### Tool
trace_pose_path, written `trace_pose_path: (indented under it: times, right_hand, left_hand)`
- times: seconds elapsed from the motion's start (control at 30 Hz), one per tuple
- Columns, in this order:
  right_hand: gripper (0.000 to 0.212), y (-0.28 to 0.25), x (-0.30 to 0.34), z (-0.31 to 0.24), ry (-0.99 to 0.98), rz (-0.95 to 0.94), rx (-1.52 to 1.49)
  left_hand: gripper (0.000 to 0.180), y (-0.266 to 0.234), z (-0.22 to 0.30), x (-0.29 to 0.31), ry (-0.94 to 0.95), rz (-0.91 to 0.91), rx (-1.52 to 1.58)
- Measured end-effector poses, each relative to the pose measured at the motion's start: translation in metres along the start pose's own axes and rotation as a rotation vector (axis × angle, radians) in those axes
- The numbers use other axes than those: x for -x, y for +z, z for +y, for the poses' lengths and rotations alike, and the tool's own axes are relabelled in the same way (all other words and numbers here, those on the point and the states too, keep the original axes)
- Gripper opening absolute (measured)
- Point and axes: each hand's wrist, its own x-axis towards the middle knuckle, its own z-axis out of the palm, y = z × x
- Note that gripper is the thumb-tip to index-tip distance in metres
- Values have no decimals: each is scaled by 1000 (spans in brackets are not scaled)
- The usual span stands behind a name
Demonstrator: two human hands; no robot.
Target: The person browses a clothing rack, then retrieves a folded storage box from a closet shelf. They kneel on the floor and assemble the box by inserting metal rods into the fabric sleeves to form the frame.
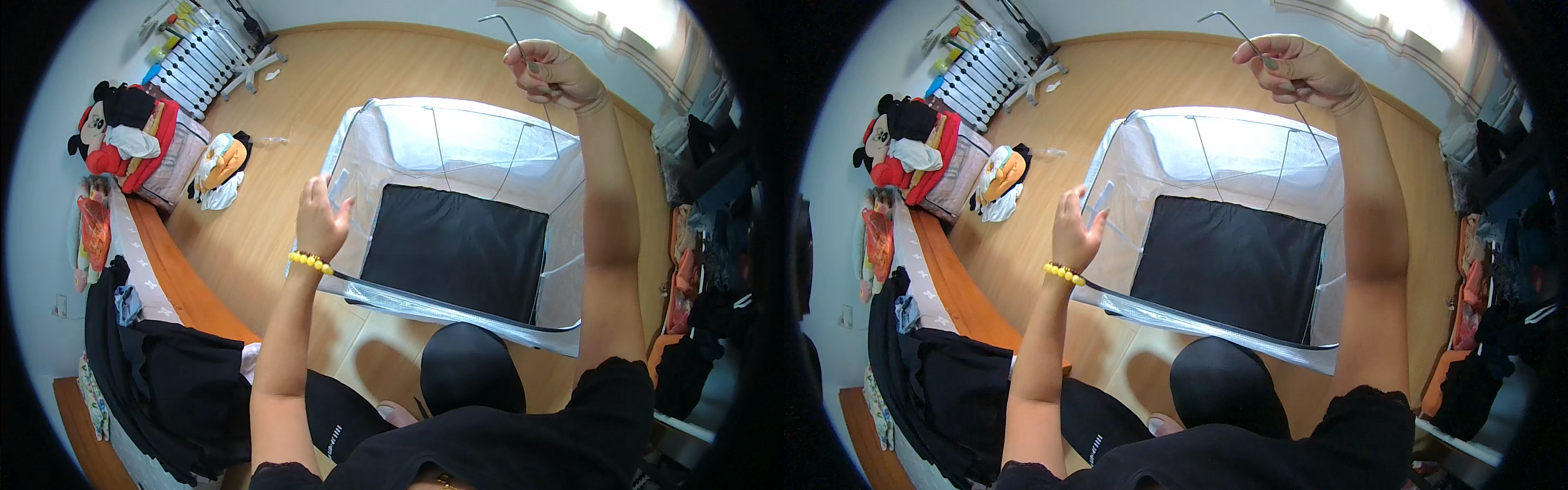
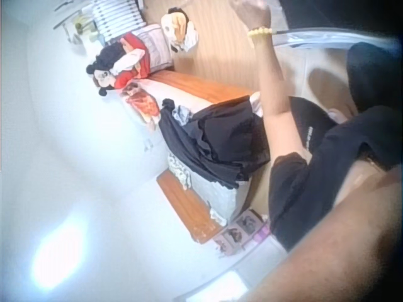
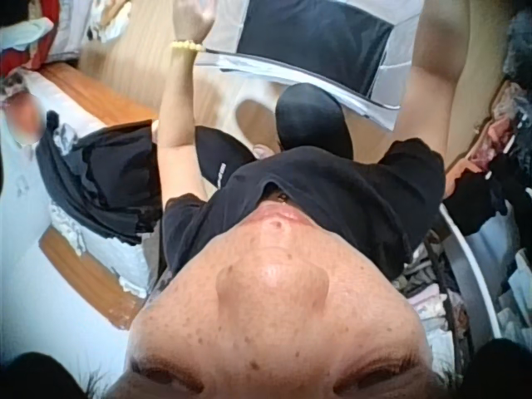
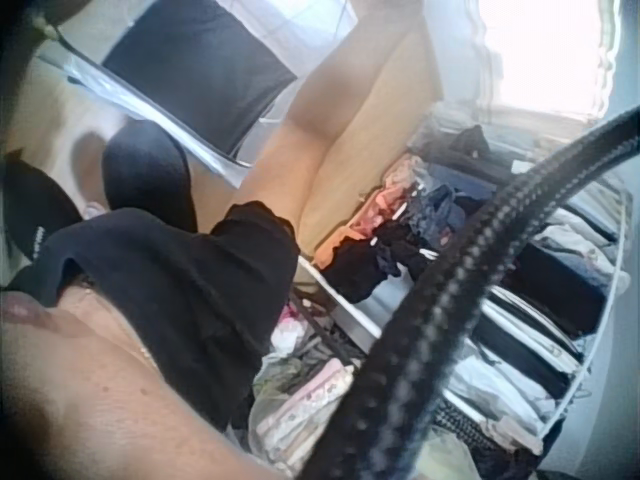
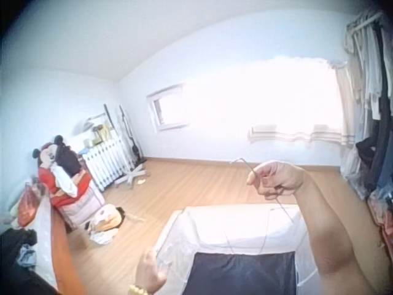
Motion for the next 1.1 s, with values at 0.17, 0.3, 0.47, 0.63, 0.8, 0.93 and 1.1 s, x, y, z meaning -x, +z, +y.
trace_pose_path:
  times: [0.17,0.3,0.47,0.63,0.8,0.93,1.1]
  right_hand:
    - [31,-11,7,25,29,13,-87]
    - [26,-15,19,65,-83,218,-248]
    - [20,-14,-5,137,64,609,12]
    - [28,18,-64,212,118,706,407]
    - [36,29,-106,309,57,737,734]
    - [34,57,-128,324,159,686,577]
    - [30,95,-163,347,169,726,442]
  left_hand:
    - [90,7,19,-24,11,87,-281]
    - [40,3,19,-22,-175,-121,-737]
    - [15,-4,35,11,-7,-318,-1045]
    - [12,-2,74,44,316,-442,-756]
    - [13,14,81,14,256,-504,-603]
    - [33,8,48,-44,101,-162,-628]
    - [53,52,-29,-88,-179,-161,-736]
